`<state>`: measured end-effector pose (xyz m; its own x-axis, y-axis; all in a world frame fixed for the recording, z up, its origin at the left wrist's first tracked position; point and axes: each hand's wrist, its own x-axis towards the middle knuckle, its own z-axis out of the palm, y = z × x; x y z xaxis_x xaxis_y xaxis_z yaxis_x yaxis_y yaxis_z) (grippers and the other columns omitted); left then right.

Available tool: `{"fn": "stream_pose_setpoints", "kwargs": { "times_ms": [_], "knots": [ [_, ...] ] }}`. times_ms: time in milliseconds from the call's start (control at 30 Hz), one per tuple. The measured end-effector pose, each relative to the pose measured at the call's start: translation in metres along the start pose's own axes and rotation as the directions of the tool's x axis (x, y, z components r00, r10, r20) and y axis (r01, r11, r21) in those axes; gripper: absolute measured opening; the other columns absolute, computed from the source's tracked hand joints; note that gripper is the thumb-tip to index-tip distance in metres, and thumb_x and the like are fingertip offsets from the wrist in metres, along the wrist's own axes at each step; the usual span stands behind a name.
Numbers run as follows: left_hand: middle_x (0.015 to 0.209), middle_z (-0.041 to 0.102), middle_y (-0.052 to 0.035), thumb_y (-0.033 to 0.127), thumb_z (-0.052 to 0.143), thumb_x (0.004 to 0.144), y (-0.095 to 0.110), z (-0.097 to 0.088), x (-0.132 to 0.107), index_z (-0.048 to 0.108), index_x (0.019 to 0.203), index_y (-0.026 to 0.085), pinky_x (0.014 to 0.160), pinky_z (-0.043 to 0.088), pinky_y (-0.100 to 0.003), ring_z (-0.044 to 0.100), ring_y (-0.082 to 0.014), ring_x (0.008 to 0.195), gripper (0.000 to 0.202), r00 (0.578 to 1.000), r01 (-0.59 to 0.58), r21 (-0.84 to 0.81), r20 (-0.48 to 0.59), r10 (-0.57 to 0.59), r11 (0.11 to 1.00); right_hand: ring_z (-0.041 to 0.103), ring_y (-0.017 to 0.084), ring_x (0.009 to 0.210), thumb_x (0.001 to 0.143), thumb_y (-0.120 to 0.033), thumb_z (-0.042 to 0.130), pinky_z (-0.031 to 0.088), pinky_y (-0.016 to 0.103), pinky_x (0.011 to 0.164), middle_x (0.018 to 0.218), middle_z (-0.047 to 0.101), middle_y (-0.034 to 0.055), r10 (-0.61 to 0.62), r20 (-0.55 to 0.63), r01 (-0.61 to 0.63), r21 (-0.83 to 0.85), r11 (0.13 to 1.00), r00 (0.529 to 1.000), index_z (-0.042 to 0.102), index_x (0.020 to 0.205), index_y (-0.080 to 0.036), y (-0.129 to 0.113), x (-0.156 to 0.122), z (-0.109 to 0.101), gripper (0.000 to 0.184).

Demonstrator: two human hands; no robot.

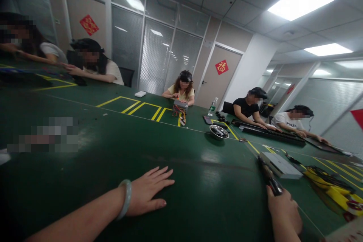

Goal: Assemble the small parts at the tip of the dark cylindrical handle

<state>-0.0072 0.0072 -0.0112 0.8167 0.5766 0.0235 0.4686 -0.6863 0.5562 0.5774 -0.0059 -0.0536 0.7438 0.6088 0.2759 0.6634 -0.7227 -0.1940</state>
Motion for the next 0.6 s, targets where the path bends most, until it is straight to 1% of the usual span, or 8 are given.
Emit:
{"fn": "stream_pose_setpoints", "kwargs": {
  "times_ms": [67, 100, 267, 367, 467, 533, 600],
  "knots": [
    [0.155, 0.012, -0.0019, 0.063, 0.040, 0.088, 0.000, 0.001, 0.000, 0.026, 0.144, 0.032, 0.113, 0.006, -0.054, 0.007, -0.0284, 0.142, 0.066, 1.000, -0.005, 0.005, -0.018, 0.006, 1.000, 0.064, 0.044, 0.083, 0.078, -0.072, 0.029, 0.047, 0.047, 0.050, 0.098, 0.061, 0.0291, 0.068, 0.021, -0.069, 0.062, 0.996, 0.997, 0.052, 0.125, -0.014, -0.003, -0.009, -0.007, 0.079],
    [0.155, 0.012, -0.0019, 0.063, 0.040, 0.087, -0.001, 0.001, 0.001, 0.027, 0.144, 0.032, 0.113, 0.006, -0.053, 0.007, -0.0284, 0.142, 0.066, 1.000, -0.010, 0.007, -0.026, 0.011, 1.000, 0.064, 0.044, 0.085, 0.077, -0.074, 0.029, 0.048, 0.047, 0.052, 0.100, 0.061, 0.0281, 0.078, 0.033, -0.081, 0.085, 0.993, 0.996, 0.052, 0.125, -0.015, -0.005, -0.013, -0.010, 0.080],
    [0.155, 0.012, -0.0021, 0.063, 0.040, 0.087, -0.005, 0.004, 0.001, 0.027, 0.144, 0.032, 0.113, 0.005, -0.052, 0.007, -0.0282, 0.142, 0.066, 0.999, -0.023, 0.009, -0.022, 0.024, 1.000, 0.064, 0.040, 0.091, 0.078, -0.074, 0.029, 0.050, 0.046, 0.063, 0.101, 0.064, 0.0244, 0.026, 0.050, -0.032, 0.126, 0.992, 0.998, 0.053, 0.123, -0.015, -0.012, -0.038, -0.027, 0.078],
    [0.154, 0.013, -0.0013, 0.063, 0.039, 0.087, -0.005, 0.003, 0.001, 0.028, 0.144, 0.033, 0.113, 0.006, -0.053, 0.008, -0.0283, 0.142, 0.065, 0.999, -0.026, 0.007, -0.022, 0.026, 1.000, 0.064, 0.037, 0.092, 0.080, -0.071, 0.030, 0.051, 0.043, 0.070, 0.106, 0.065, 0.0219, -0.063, 0.057, 0.054, 0.150, 0.987, 0.996, 0.052, 0.124, -0.015, -0.017, -0.057, -0.039, 0.075],
    [0.154, 0.013, -0.0013, 0.064, 0.038, 0.087, -0.002, 0.000, 0.000, 0.027, 0.144, 0.033, 0.113, 0.008, -0.054, 0.009, -0.0286, 0.141, 0.065, 1.000, -0.015, 0.021, -0.016, 0.015, 1.000, 0.064, 0.034, 0.096, 0.081, -0.069, 0.033, 0.050, 0.039, 0.075, 0.110, 0.064, 0.0194, -0.168, 0.066, 0.154, 0.175, 0.972, 0.984, 0.051, 0.124, -0.014, -0.025, -0.078, -0.049, 0.072],
    [0.154, 0.014, -0.0013, 0.065, 0.037, 0.087, 0.000, -0.001, -0.001, 0.026, 0.144, 0.033, 0.112, 0.009, -0.054, 0.009, -0.0289, 0.141, 0.067, 1.000, 0.004, 0.025, -0.006, -0.003, 1.000, 0.063, 0.033, 0.099, 0.081, -0.068, 0.036, 0.050, 0.038, 0.078, 0.111, 0.064, 0.0158, -0.231, 0.074, 0.212, 0.207, 0.955, 0.970, 0.051, 0.125, -0.017, -0.033, -0.094, -0.054, 0.069],
    [0.154, 0.014, -0.0016, 0.066, 0.037, 0.086, 0.001, -0.002, -0.002, 0.023, 0.145, 0.033, 0.112, 0.011, -0.054, 0.010, -0.0292, 0.141, 0.069, 1.000, 0.017, 0.022, -0.004, -0.017, 1.000, 0.062, 0.031, 0.102, 0.082, -0.066, 0.040, 0.049, 0.038, 0.082, 0.112, 0.065, 0.0117, -0.335, 0.087, 0.301, 0.272, 0.914, 0.938, 0.050, 0.126, -0.021, -0.044, -0.112, -0.058, 0.064]
  ]
}}
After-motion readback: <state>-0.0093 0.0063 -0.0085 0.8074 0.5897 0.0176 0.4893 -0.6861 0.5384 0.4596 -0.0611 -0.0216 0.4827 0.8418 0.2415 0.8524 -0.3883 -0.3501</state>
